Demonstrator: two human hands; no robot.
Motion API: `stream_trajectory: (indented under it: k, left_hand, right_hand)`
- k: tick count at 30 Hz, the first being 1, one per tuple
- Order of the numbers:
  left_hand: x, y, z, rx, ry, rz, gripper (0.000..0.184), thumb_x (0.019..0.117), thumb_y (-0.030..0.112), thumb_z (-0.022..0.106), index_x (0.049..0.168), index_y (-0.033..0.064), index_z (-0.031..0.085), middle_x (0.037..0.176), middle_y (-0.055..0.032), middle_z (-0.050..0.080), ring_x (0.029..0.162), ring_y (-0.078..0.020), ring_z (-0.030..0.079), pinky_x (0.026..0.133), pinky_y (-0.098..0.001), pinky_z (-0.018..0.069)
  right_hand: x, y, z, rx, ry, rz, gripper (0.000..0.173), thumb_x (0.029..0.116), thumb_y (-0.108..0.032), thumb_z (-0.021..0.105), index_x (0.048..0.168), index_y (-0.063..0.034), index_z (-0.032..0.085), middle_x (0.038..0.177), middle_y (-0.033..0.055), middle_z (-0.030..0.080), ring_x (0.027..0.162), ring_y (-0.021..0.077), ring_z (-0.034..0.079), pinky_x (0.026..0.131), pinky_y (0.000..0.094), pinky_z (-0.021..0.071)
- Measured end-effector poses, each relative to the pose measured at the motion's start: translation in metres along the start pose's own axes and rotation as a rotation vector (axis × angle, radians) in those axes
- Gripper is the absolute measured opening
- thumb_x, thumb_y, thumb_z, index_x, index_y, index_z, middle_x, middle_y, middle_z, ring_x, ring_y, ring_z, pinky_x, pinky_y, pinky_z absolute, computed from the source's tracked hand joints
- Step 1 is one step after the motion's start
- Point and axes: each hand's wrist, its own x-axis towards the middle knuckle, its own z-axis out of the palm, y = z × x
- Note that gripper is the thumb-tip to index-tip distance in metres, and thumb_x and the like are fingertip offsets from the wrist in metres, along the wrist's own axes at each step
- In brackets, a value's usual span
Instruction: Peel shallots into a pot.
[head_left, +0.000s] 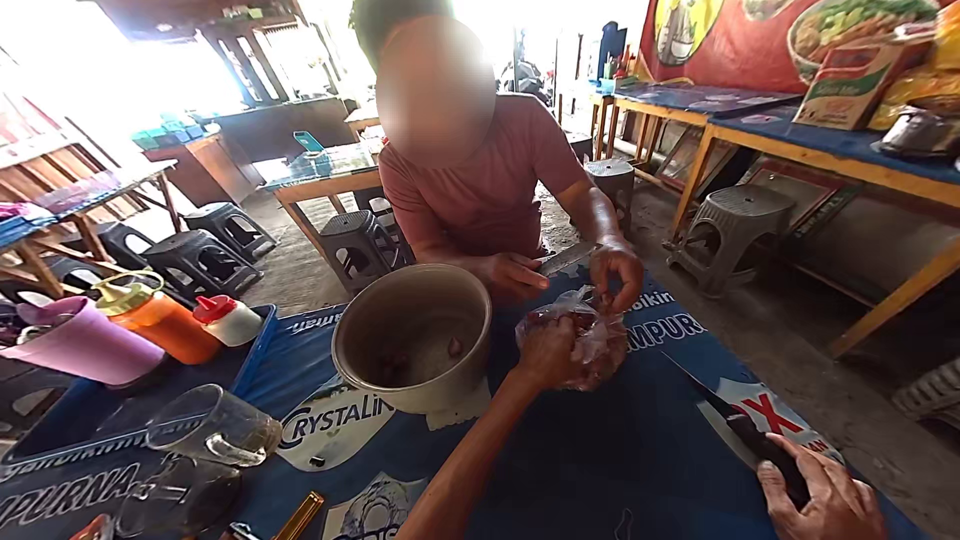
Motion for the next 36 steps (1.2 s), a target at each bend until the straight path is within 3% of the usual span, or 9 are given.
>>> stream_trajectory:
  k: [4, 9, 13, 16, 19, 21, 24, 28, 36]
  left_hand:
    - [-0.005, -0.005, -0.005, -0.074, 0.169, 0.045, 0.042, 0.1067, 0.029, 0.048, 0.131, -0.0046, 0.059, 0.130, -0.0256, 0.060, 0.123, -0.0370, 0.059, 0.105, -0.0513, 0.0462]
    - [-0.043, -0.015, 0.026, 0.162, 0.846, 0.335, 0.028, 0.0997, 0.026, 0.058, 0.105, -0.0002, 0.068, 0.098, -0.0176, 0.067, 0.091, -0.0336, 0.068, 0.073, -0.0415, 0.0578]
    - [-0.101, -0.022, 0.073, 0.186, 0.697, 0.316, 0.029, 0.0983, 0.028, 0.060, 0.103, 0.0007, 0.068, 0.096, -0.0153, 0.067, 0.085, -0.0285, 0.070, 0.066, -0.0392, 0.0593]
    - [-0.112, -0.043, 0.104, 0.299, 0.629, 0.294, 0.039, 0.0985, 0.041, 0.058, 0.104, 0.0050, 0.070, 0.099, -0.0127, 0.069, 0.095, -0.0294, 0.069, 0.082, -0.0429, 0.0558]
    - [-0.106, -0.038, 0.096, 0.295, 0.791, 0.354, 0.047, 0.0971, 0.051, 0.058, 0.110, 0.0076, 0.070, 0.104, -0.0109, 0.070, 0.100, -0.0282, 0.067, 0.091, -0.0427, 0.0522]
    - [-0.091, -0.025, 0.074, 0.217, 0.873, 0.417, 0.034, 0.0980, 0.038, 0.061, 0.110, 0.0075, 0.070, 0.102, -0.0110, 0.069, 0.097, -0.0271, 0.066, 0.089, -0.0382, 0.0533]
    - [-0.057, -0.009, 0.037, 0.004, 0.719, 0.303, 0.024, 0.1002, 0.014, 0.056, 0.111, -0.0005, 0.071, 0.106, -0.0183, 0.070, 0.103, -0.0336, 0.068, 0.092, -0.0446, 0.0552]
    - [-0.028, 0.007, -0.009, -0.049, 0.131, -0.057, 0.035, 0.1075, 0.016, 0.043, 0.131, 0.0019, 0.063, 0.121, -0.0210, 0.069, 0.117, -0.0359, 0.065, 0.101, -0.0530, 0.0490]
    - [-0.022, 0.016, -0.021, 0.166, -0.142, -0.177, 0.036, 0.0946, 0.030, 0.067, 0.116, 0.0012, 0.069, 0.123, -0.0234, 0.065, 0.121, -0.0411, 0.059, 0.097, -0.0604, 0.0469]
  right_hand:
    - [0.000, 0.001, 0.001, 0.003, 0.001, 0.003, 0.042, 0.0997, -0.024, 0.053, 0.132, 0.0008, 0.065, 0.133, 0.0306, 0.060, 0.124, 0.0503, 0.055, 0.106, 0.0620, 0.0374]
    - [0.000, 0.002, 0.000, 0.007, -0.003, 0.001, 0.043, 0.0994, -0.025, 0.053, 0.131, 0.0005, 0.065, 0.132, 0.0308, 0.060, 0.123, 0.0503, 0.056, 0.106, 0.0619, 0.0379]
    - [0.000, 0.001, 0.001, 0.013, 0.004, 0.006, 0.043, 0.0991, -0.025, 0.053, 0.132, 0.0006, 0.065, 0.132, 0.0306, 0.060, 0.123, 0.0505, 0.056, 0.106, 0.0623, 0.0377]
    - [-0.001, -0.002, -0.001, 0.014, -0.008, 0.012, 0.043, 0.0993, -0.025, 0.052, 0.132, 0.0007, 0.065, 0.132, 0.0315, 0.060, 0.123, 0.0517, 0.055, 0.105, 0.0634, 0.0378]
    - [-0.001, 0.000, -0.003, 0.015, -0.015, 0.001, 0.044, 0.0999, -0.026, 0.053, 0.132, 0.0013, 0.064, 0.132, 0.0329, 0.059, 0.122, 0.0535, 0.054, 0.104, 0.0662, 0.0376]
    - [-0.001, 0.000, -0.002, 0.012, -0.012, -0.001, 0.043, 0.0999, -0.025, 0.053, 0.132, 0.0003, 0.065, 0.132, 0.0321, 0.059, 0.123, 0.0531, 0.055, 0.104, 0.0663, 0.0380]
    - [-0.002, -0.001, -0.001, 0.005, -0.010, 0.000, 0.044, 0.0993, -0.026, 0.052, 0.132, 0.0004, 0.065, 0.132, 0.0321, 0.059, 0.122, 0.0531, 0.055, 0.103, 0.0654, 0.0383]
    - [-0.001, 0.000, -0.002, -0.005, -0.008, -0.003, 0.043, 0.0998, -0.026, 0.052, 0.132, 0.0000, 0.065, 0.132, 0.0311, 0.060, 0.122, 0.0520, 0.055, 0.105, 0.0634, 0.0381]
    - [-0.001, 0.000, -0.001, -0.002, -0.007, 0.003, 0.042, 0.0995, -0.025, 0.052, 0.131, -0.0003, 0.066, 0.131, 0.0297, 0.061, 0.122, 0.0498, 0.056, 0.105, 0.0620, 0.0388]
